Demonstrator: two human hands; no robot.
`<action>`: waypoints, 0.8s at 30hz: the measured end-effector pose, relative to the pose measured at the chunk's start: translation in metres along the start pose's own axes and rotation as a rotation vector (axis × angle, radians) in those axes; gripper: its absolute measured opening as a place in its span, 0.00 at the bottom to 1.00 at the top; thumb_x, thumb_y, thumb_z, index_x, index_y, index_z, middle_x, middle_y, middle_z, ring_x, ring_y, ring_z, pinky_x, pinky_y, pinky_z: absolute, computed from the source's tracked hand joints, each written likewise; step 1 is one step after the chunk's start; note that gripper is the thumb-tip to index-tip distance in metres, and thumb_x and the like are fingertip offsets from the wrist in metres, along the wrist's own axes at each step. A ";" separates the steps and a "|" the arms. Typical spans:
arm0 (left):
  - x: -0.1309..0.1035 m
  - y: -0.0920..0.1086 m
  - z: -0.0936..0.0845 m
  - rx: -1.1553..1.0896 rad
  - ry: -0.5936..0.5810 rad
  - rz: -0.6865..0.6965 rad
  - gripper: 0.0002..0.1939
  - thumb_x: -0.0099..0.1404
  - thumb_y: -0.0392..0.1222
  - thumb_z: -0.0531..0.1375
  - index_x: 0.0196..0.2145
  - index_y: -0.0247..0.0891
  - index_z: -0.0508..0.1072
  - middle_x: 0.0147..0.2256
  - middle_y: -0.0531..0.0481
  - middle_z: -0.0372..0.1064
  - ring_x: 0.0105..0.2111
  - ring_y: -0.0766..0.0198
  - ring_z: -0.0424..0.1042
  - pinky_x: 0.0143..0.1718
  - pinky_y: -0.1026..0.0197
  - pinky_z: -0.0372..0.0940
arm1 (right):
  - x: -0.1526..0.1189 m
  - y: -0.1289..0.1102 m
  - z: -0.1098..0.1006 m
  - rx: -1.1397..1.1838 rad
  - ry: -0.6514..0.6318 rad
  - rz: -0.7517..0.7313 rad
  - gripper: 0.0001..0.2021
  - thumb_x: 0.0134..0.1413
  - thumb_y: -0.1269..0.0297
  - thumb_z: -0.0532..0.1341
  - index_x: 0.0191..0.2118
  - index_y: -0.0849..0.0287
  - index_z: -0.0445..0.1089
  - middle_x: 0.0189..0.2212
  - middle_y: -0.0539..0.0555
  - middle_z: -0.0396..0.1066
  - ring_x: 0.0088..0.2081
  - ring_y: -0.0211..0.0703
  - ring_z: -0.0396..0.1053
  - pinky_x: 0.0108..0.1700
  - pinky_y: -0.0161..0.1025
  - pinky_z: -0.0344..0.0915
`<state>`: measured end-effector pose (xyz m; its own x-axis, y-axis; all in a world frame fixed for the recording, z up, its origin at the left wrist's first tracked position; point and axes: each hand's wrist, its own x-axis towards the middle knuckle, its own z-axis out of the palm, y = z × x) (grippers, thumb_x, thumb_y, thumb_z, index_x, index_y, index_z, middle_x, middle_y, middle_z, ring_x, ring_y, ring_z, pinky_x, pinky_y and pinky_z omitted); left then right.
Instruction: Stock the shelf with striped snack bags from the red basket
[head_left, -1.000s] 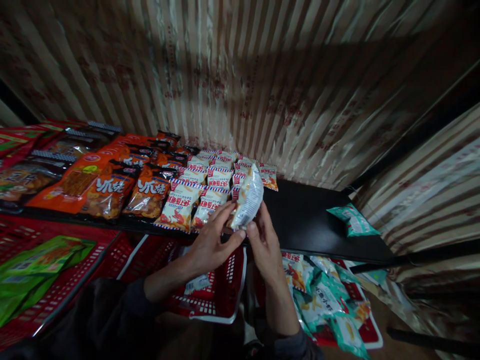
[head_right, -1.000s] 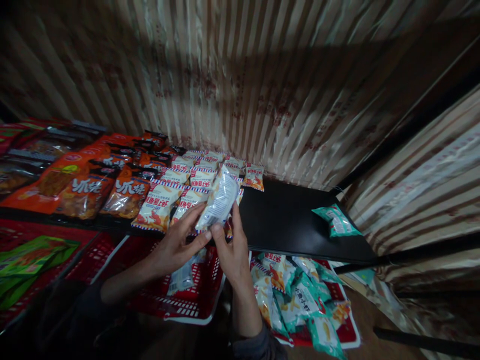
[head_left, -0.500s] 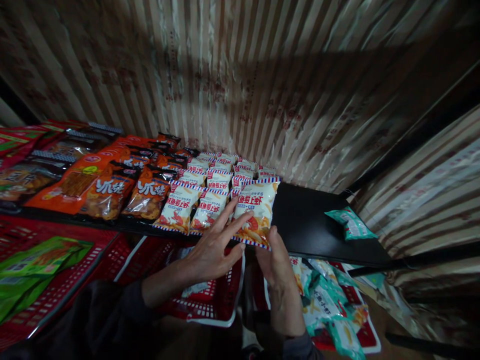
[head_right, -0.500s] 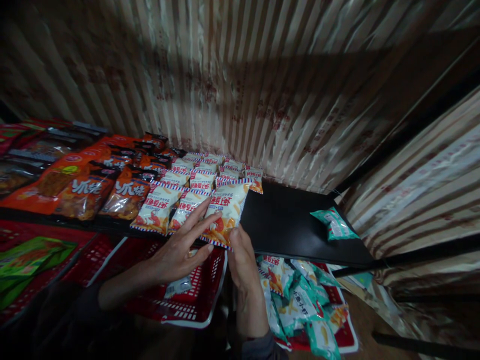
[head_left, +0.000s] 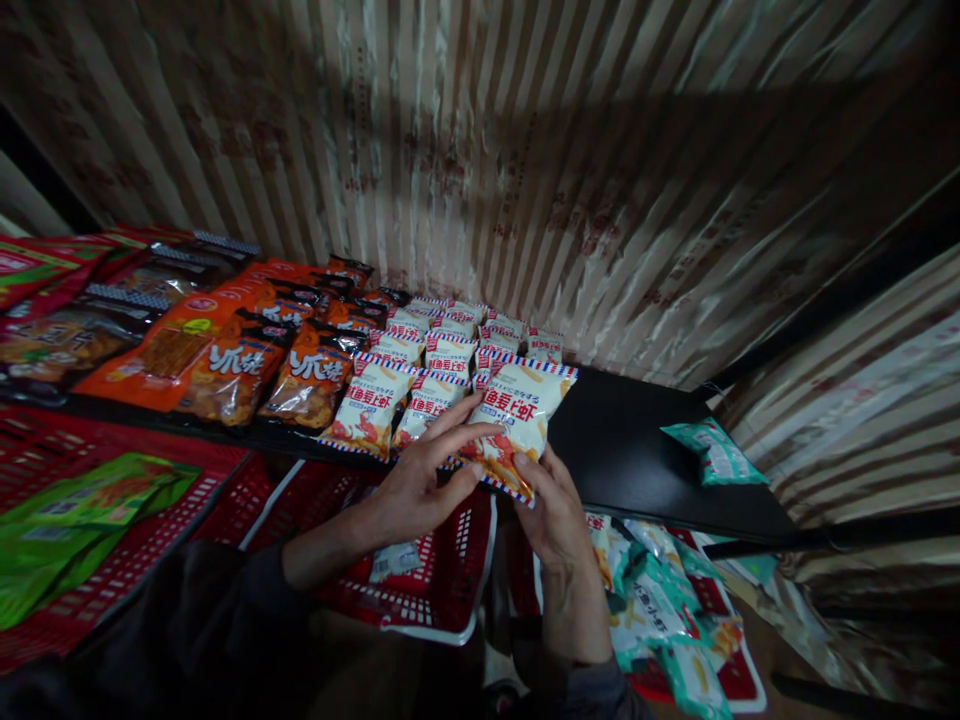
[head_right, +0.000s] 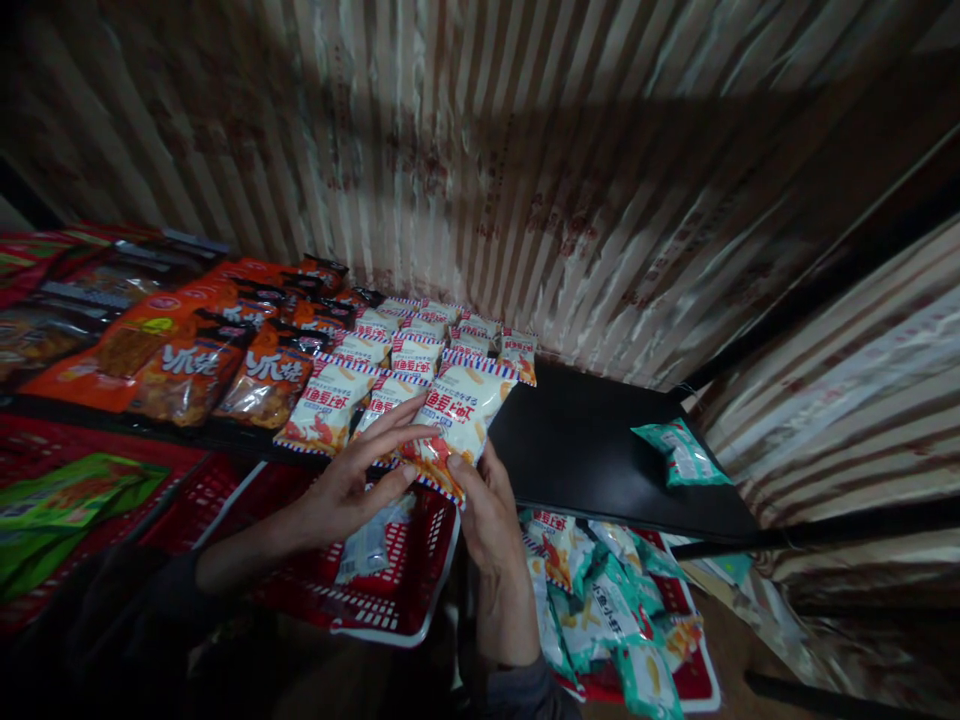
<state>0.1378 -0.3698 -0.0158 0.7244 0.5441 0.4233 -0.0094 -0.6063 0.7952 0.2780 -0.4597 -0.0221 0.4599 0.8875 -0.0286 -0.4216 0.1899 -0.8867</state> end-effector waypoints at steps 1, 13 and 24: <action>0.001 -0.001 0.000 -0.002 0.011 -0.002 0.18 0.66 0.38 0.53 0.53 0.43 0.70 0.65 0.45 0.52 0.65 0.54 0.52 0.64 0.44 0.51 | 0.001 0.001 0.000 0.009 0.004 0.009 0.26 0.43 0.60 0.69 0.51 0.54 0.70 0.47 0.55 0.76 0.48 0.52 0.74 0.55 0.51 0.67; -0.002 -0.007 0.008 -0.143 0.148 -0.123 0.14 0.66 0.41 0.55 0.49 0.41 0.70 0.62 0.43 0.58 0.59 0.55 0.61 0.57 0.48 0.62 | 0.004 0.004 -0.006 0.022 0.031 0.029 0.24 0.43 0.63 0.68 0.50 0.53 0.71 0.47 0.53 0.76 0.46 0.50 0.75 0.52 0.49 0.70; 0.003 -0.023 0.018 -0.580 0.063 -0.418 0.27 0.61 0.46 0.61 0.55 0.37 0.61 0.51 0.39 0.70 0.48 0.56 0.73 0.50 0.50 0.67 | 0.009 0.004 -0.019 -0.045 0.049 0.024 0.28 0.46 0.60 0.69 0.55 0.52 0.67 0.49 0.52 0.75 0.49 0.49 0.73 0.54 0.48 0.68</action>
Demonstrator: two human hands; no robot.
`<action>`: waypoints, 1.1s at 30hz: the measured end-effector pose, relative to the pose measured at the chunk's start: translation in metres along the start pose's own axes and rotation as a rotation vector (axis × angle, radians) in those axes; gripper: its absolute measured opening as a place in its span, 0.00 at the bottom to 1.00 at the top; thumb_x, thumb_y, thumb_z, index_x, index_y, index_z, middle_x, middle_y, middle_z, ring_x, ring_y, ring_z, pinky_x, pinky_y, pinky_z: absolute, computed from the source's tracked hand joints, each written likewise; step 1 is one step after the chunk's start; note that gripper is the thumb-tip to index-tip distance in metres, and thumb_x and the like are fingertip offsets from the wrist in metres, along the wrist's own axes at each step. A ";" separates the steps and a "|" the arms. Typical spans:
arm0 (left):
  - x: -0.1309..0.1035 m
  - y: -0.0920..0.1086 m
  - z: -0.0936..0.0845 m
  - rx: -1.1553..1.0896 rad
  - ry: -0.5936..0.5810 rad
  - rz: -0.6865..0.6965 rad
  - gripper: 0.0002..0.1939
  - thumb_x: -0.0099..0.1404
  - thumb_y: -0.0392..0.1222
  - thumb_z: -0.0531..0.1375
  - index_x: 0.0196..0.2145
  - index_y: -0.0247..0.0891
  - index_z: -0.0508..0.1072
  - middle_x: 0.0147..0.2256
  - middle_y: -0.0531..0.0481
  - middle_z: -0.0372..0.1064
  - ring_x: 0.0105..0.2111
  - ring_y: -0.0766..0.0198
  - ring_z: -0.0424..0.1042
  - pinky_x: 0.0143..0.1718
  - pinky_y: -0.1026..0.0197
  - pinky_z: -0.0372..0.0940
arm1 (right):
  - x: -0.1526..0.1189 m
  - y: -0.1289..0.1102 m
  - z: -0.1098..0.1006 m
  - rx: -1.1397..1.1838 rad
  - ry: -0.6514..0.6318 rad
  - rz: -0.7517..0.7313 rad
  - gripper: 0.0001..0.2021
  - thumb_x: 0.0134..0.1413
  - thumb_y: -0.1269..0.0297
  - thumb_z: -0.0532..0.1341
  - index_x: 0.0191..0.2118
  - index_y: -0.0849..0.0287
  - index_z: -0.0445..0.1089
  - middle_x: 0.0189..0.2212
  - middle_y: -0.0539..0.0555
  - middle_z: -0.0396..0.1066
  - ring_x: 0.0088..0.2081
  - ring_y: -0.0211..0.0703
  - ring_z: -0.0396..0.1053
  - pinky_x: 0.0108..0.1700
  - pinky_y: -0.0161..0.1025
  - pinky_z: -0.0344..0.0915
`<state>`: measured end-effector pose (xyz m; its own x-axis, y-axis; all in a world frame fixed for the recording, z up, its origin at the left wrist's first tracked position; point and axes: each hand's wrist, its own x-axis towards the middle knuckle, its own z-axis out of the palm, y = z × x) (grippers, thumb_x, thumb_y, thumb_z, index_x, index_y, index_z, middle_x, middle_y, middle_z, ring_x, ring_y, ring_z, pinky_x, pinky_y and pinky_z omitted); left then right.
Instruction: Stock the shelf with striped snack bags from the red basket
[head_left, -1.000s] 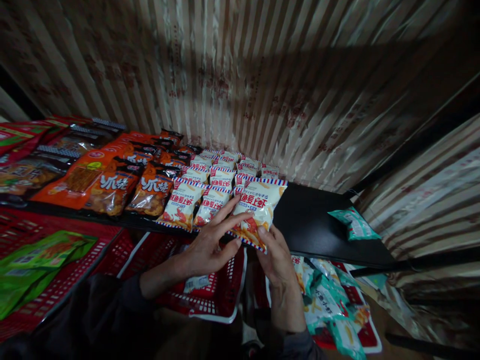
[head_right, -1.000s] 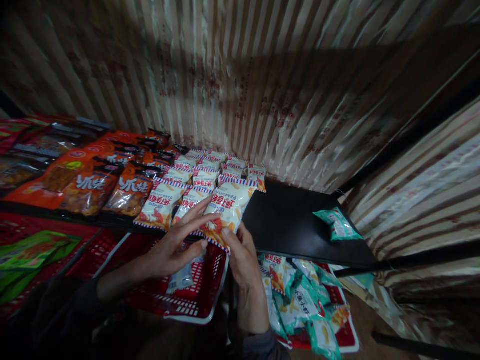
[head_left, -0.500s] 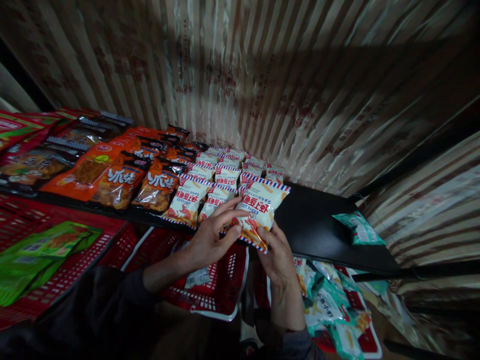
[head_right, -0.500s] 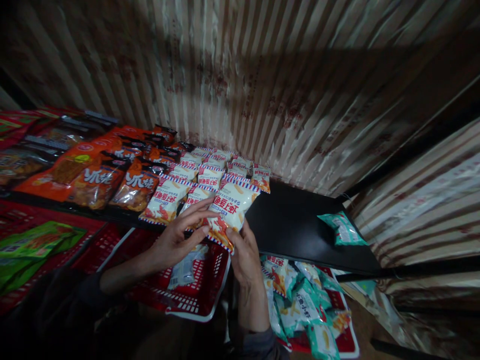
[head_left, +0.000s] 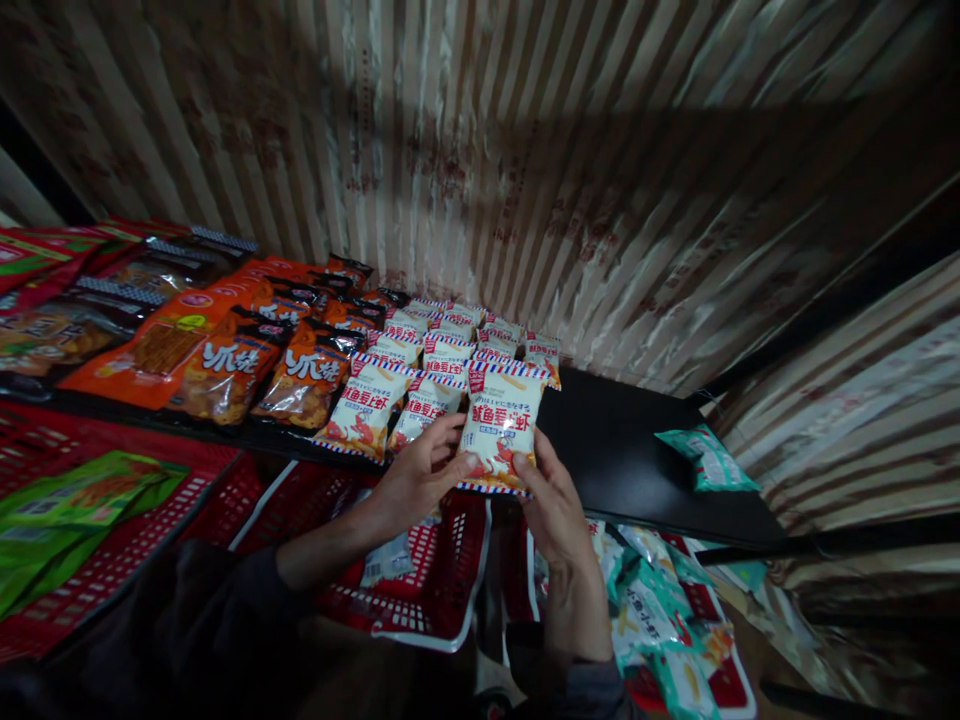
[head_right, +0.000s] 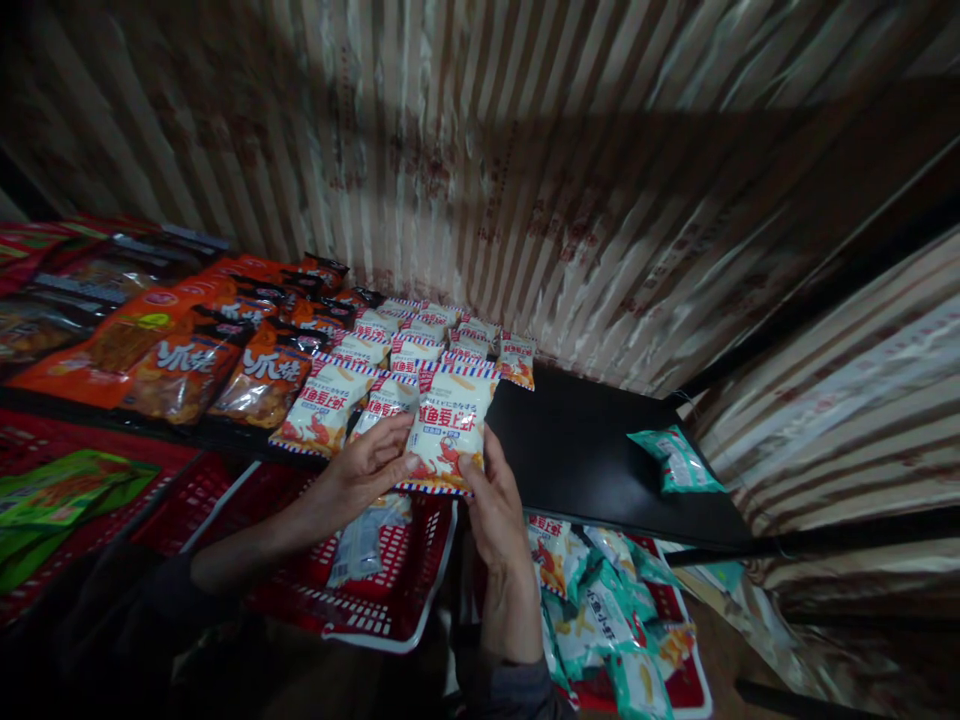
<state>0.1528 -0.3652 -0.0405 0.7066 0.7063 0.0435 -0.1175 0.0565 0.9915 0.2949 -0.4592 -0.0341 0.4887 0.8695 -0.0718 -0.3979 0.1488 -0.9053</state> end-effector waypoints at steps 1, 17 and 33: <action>0.001 -0.002 0.000 -0.009 0.002 -0.006 0.27 0.61 0.46 0.61 0.55 0.37 0.61 0.49 0.39 0.70 0.47 0.56 0.73 0.50 0.50 0.67 | 0.000 0.000 -0.001 -0.047 -0.028 -0.017 0.27 0.47 0.60 0.69 0.55 0.53 0.67 0.49 0.52 0.75 0.49 0.48 0.73 0.54 0.48 0.68; 0.044 -0.015 0.079 0.220 0.155 0.213 0.25 0.60 0.35 0.56 0.56 0.39 0.62 0.54 0.41 0.66 0.51 0.57 0.69 0.55 0.52 0.63 | 0.023 -0.008 -0.070 -0.312 0.314 -0.270 0.29 0.45 0.51 0.67 0.53 0.59 0.70 0.45 0.56 0.77 0.45 0.50 0.73 0.47 0.46 0.69; 0.166 -0.006 0.146 0.753 0.186 -0.107 0.34 0.62 0.39 0.56 0.64 0.27 0.53 0.64 0.31 0.52 0.65 0.50 0.51 0.64 0.53 0.50 | 0.163 -0.015 -0.141 -0.464 0.331 -0.217 0.28 0.38 0.52 0.66 0.46 0.63 0.73 0.33 0.57 0.79 0.35 0.50 0.76 0.37 0.43 0.71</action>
<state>0.3731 -0.3511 -0.0215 0.5513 0.8342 -0.0122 0.4966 -0.3163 0.8083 0.4901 -0.3859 -0.0916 0.7655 0.6389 0.0759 0.0814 0.0208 -0.9965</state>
